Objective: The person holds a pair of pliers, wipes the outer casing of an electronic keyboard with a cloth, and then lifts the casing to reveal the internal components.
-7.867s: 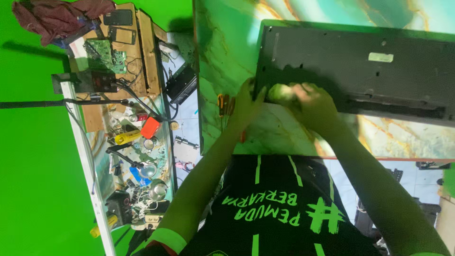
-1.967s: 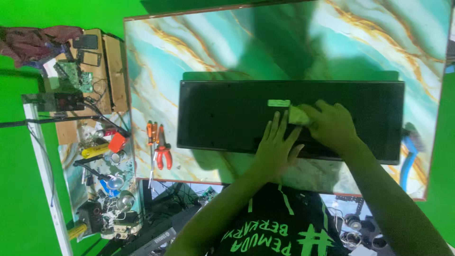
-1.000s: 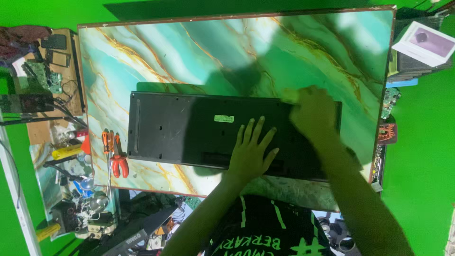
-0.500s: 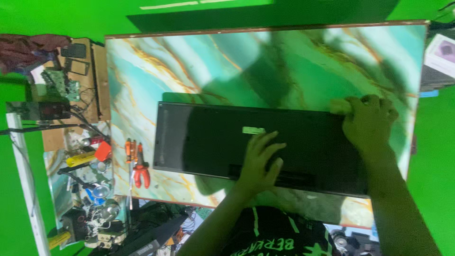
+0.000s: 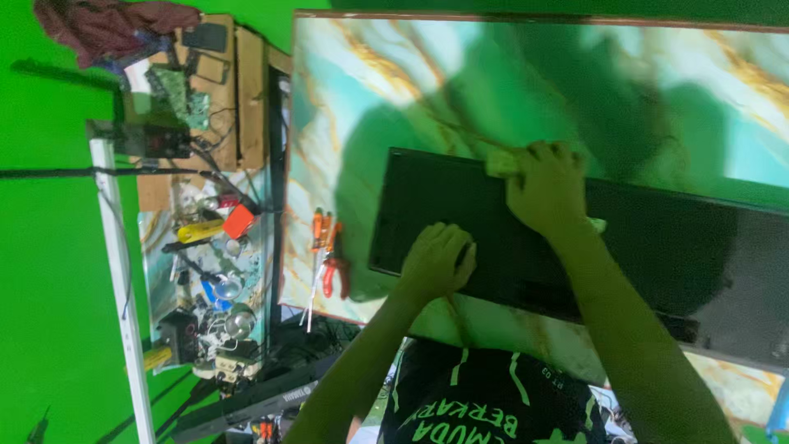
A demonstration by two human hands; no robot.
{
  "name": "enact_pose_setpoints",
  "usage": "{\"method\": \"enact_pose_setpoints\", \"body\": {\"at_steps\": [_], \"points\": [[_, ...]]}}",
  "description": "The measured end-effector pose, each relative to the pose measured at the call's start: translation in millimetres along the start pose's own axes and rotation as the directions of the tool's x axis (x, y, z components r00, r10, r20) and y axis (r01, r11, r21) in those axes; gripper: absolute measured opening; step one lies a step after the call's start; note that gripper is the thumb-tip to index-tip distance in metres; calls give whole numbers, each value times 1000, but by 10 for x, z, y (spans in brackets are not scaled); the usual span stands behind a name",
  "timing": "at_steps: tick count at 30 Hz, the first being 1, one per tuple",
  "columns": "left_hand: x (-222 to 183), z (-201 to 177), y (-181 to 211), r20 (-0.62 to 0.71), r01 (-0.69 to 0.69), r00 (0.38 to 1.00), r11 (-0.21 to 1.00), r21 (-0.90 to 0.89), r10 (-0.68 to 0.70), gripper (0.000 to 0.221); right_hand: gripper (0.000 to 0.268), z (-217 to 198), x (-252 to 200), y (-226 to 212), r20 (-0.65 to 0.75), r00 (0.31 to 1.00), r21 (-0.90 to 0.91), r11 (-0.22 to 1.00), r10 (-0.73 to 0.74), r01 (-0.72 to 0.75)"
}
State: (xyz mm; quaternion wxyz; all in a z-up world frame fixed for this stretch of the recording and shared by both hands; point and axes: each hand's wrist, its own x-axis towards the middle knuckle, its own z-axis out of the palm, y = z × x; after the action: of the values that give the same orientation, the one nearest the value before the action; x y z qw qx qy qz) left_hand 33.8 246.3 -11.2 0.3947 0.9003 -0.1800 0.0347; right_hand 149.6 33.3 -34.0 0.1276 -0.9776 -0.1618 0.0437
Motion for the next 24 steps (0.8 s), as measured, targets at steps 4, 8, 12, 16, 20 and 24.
{"method": "enact_pose_setpoints", "body": {"at_steps": [4,8,12,16,20,24], "points": [[-133,-54,-72,-26,127,990,944,-305,-142,8,43,239,373,-772,-31,995,173,980,-95,99],[-117,-112,-148,-38,40,997,906,-422,-62,11,43,251,741,-1291,-77,963,230,936,-256,267],[-185,-245,-108,-150,50,978,861,-506,-145,12,41,246,684,-1523,-69,908,164,894,-412,418],[-345,-759,-233,-41,434,845,728,-530,-533,23,45,231,377,-1773,87,775,124,779,-626,615],[-524,-1228,-394,-30,526,819,772,-356,-572,27,49,83,-264,-2017,189,694,200,719,-695,666],[-544,-1227,-450,-64,492,868,870,-22,-492,26,44,-144,-846,-2033,272,635,338,690,-723,640]]}}
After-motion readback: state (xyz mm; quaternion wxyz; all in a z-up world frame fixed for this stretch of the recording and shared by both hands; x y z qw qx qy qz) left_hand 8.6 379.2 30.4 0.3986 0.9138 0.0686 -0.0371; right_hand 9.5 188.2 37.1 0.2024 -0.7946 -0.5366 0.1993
